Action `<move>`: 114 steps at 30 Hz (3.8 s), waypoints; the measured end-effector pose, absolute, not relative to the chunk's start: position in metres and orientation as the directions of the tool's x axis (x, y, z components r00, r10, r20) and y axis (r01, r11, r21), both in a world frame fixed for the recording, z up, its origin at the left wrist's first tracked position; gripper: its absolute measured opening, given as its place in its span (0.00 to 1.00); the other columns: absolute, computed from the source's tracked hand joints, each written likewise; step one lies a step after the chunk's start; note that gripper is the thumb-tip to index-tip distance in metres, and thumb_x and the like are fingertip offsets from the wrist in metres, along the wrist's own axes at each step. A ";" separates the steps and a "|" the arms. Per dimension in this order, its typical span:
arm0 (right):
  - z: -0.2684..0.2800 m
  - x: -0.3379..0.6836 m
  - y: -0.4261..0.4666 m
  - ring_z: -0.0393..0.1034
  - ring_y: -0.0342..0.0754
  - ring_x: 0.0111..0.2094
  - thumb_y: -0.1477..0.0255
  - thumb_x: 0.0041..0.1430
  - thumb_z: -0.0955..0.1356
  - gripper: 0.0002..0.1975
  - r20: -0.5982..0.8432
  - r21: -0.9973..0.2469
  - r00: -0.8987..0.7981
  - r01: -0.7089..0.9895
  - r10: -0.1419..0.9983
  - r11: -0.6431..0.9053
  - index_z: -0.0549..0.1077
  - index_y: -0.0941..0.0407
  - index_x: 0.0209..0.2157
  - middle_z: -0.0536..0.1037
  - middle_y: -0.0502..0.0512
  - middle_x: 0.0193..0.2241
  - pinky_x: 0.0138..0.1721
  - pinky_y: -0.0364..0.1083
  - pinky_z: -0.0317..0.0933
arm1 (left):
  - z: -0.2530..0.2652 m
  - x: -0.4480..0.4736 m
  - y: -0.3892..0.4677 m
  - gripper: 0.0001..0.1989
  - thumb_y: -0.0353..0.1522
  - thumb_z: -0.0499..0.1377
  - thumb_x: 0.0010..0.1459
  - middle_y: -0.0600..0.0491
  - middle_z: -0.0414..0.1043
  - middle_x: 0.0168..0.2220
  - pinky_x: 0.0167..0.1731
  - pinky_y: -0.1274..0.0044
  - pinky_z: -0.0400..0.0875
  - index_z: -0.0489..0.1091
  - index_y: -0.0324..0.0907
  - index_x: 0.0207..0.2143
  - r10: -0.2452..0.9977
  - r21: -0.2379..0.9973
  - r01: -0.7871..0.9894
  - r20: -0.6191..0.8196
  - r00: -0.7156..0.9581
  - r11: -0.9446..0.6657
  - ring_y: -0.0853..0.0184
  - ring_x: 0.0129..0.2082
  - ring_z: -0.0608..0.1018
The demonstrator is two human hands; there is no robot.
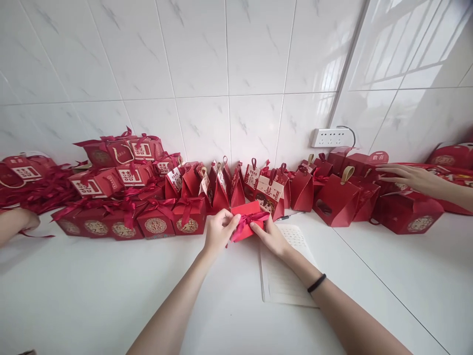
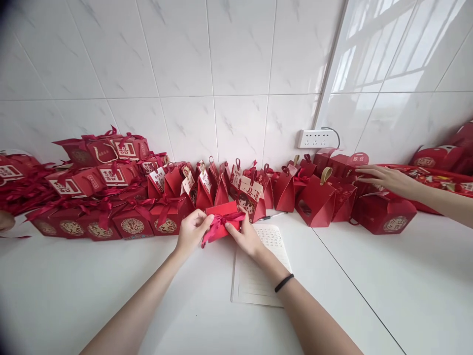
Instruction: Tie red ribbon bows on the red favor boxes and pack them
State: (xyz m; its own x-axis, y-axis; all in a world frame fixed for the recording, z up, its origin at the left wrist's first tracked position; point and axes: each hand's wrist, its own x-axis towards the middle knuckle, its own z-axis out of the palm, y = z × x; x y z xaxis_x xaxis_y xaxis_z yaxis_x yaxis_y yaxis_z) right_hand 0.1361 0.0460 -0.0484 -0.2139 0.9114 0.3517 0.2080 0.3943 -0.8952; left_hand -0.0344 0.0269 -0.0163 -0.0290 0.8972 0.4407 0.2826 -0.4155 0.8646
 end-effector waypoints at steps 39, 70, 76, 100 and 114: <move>-0.032 0.122 0.028 0.57 0.55 0.56 0.54 0.57 0.62 0.27 0.389 -0.875 -0.217 0.218 0.895 0.433 0.57 0.53 0.53 0.62 0.60 0.54 0.52 0.55 0.59 | -0.024 -0.034 0.034 0.17 0.41 0.52 0.56 0.61 0.53 0.16 0.20 0.81 0.57 0.53 0.43 0.19 0.773 0.826 0.302 0.556 -0.305 -0.475 0.75 0.16 0.60; -0.037 0.109 0.017 0.59 0.59 0.51 0.72 0.55 0.71 0.19 0.842 -0.016 -0.337 0.765 0.421 0.644 0.66 0.53 0.48 0.64 0.62 0.48 0.47 0.57 0.54 | -0.027 -0.042 0.043 0.06 0.32 0.53 0.55 0.53 0.73 0.38 0.42 0.74 0.67 0.68 0.43 0.35 0.829 0.825 0.283 0.541 -0.145 -0.489 0.66 0.41 0.75; -0.035 0.102 0.008 0.64 0.50 0.37 0.70 0.64 0.63 0.07 0.838 0.018 -0.430 0.638 0.336 0.770 0.69 0.58 0.42 0.69 0.57 0.34 0.40 0.50 0.54 | -0.023 -0.045 0.040 0.02 0.30 0.53 0.51 0.52 0.70 0.35 0.39 0.74 0.67 0.64 0.42 0.30 0.782 0.736 0.379 0.622 -0.053 -0.560 0.66 0.38 0.74; -0.034 0.104 -0.002 0.59 0.44 0.28 0.73 0.67 0.59 0.12 0.829 -0.044 -0.478 0.461 0.290 0.886 0.72 0.57 0.34 0.68 0.54 0.29 0.31 0.46 0.53 | -0.005 -0.039 0.027 0.03 0.33 0.60 0.48 0.51 0.66 0.48 0.42 0.71 0.70 0.72 0.43 0.26 0.879 0.757 0.455 0.448 0.162 -0.470 0.64 0.41 0.75; -0.033 0.103 -0.012 0.62 0.45 0.29 0.75 0.66 0.60 0.10 0.815 -0.077 -0.509 0.377 0.276 0.923 0.71 0.57 0.33 0.69 0.55 0.30 0.33 0.47 0.59 | -0.004 -0.039 0.027 0.04 0.33 0.60 0.48 0.51 0.68 0.47 0.48 0.71 0.67 0.72 0.43 0.24 0.875 0.762 0.436 0.455 0.165 -0.479 0.62 0.47 0.73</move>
